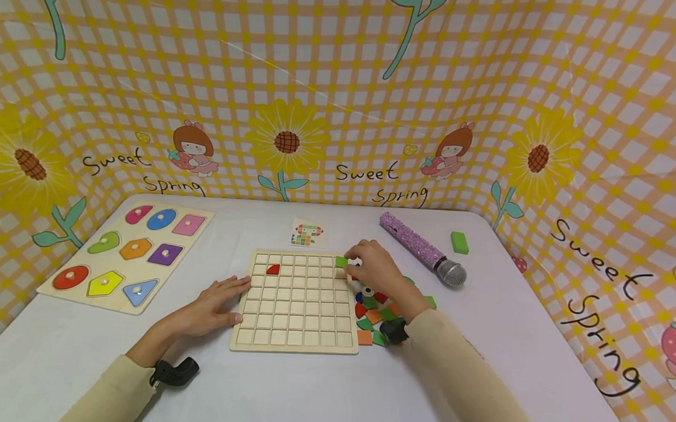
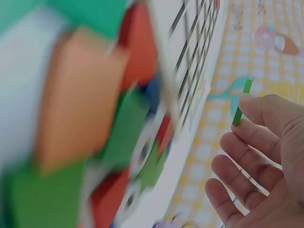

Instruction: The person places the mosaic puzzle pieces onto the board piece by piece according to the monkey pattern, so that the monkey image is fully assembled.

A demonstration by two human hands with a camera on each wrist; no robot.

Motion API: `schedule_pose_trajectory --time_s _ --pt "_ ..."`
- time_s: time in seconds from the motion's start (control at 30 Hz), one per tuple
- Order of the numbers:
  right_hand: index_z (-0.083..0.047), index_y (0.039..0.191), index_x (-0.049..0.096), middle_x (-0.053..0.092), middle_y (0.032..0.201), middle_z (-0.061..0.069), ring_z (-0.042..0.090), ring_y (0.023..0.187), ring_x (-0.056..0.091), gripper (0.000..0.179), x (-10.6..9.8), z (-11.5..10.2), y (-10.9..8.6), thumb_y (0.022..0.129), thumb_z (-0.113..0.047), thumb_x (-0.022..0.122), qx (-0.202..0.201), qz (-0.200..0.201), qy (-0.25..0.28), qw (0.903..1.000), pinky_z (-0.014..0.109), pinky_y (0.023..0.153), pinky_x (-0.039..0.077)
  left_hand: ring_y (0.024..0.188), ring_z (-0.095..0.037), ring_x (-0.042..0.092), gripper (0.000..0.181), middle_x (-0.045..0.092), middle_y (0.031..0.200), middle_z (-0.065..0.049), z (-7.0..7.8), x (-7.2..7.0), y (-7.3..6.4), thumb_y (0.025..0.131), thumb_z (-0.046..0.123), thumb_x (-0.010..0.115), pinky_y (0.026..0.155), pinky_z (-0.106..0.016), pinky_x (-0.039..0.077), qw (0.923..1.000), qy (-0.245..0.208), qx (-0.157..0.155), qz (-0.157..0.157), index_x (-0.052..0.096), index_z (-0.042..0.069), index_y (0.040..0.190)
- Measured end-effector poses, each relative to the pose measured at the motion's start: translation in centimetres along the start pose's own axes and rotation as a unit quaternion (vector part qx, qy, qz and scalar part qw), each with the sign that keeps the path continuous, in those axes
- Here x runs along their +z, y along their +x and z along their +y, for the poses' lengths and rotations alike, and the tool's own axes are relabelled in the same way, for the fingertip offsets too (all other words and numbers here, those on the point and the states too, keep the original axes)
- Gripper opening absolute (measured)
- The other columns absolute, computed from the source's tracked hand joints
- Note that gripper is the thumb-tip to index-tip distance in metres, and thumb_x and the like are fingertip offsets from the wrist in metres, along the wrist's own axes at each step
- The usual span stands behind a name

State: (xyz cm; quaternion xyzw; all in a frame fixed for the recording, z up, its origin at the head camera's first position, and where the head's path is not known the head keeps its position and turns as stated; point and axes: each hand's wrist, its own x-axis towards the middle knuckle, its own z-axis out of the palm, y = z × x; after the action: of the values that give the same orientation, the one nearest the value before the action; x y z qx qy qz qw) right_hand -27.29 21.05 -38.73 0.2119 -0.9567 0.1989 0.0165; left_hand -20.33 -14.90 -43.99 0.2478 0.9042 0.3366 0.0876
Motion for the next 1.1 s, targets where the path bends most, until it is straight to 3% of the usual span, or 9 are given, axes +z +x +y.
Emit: schedule_pose_trajectory --time_s 0.17,0.5,0.77,1.1 --pt "-0.006 0.111 0.067 0.062 0.106 0.008 0.026 0.101 0.054 0.028 1.0 -2.6 1.3 0.087 -0.021 0.066 -0.032 -0.005 -0.001 0.9995 0.042 0.085 0.048 0.145 -0.039 0.014 0.065 0.028 0.155 -0.014 0.1 -0.1 0.0 0.089 0.020 0.063 0.116 -0.059 0.002 1.0000 -0.008 0.003 -0.001 0.035 0.001 0.144" --pt "-0.007 0.110 0.069 0.065 0.106 0.008 0.025 0.099 0.055 0.027 3.3 -5.7 4.3 0.087 -0.021 0.065 -0.051 -0.028 -0.019 0.9981 0.039 0.085 0.049 0.145 -0.039 0.014 0.065 0.029 0.155 -0.014 0.0 -0.1 0.1 0.088 0.020 0.064 0.116 -0.059 0.002 1.0000 -0.007 0.006 0.003 0.035 0.001 0.144" --pt "-0.008 0.107 0.071 0.067 0.101 0.007 0.025 0.098 0.058 0.024 4.8 -6.8 5.7 0.088 -0.021 0.064 -0.057 -0.062 -0.023 0.9962 0.039 0.083 0.049 0.145 -0.039 0.014 0.065 0.028 0.155 -0.014 0.0 0.1 0.1 0.089 0.021 0.064 0.116 -0.059 0.002 1.0000 -0.004 -0.001 0.000 0.035 0.001 0.144" --pt "-0.011 0.104 0.071 0.070 0.099 0.004 0.023 0.097 0.059 0.022 5.7 -7.2 6.3 0.087 -0.024 0.065 -0.060 -0.067 -0.054 0.9945 0.038 0.085 0.048 0.145 -0.039 0.014 0.066 0.028 0.155 -0.014 -0.1 0.0 0.0 0.089 0.021 0.063 0.116 -0.059 0.003 1.0000 -0.001 -0.003 -0.001 0.035 0.002 0.144"
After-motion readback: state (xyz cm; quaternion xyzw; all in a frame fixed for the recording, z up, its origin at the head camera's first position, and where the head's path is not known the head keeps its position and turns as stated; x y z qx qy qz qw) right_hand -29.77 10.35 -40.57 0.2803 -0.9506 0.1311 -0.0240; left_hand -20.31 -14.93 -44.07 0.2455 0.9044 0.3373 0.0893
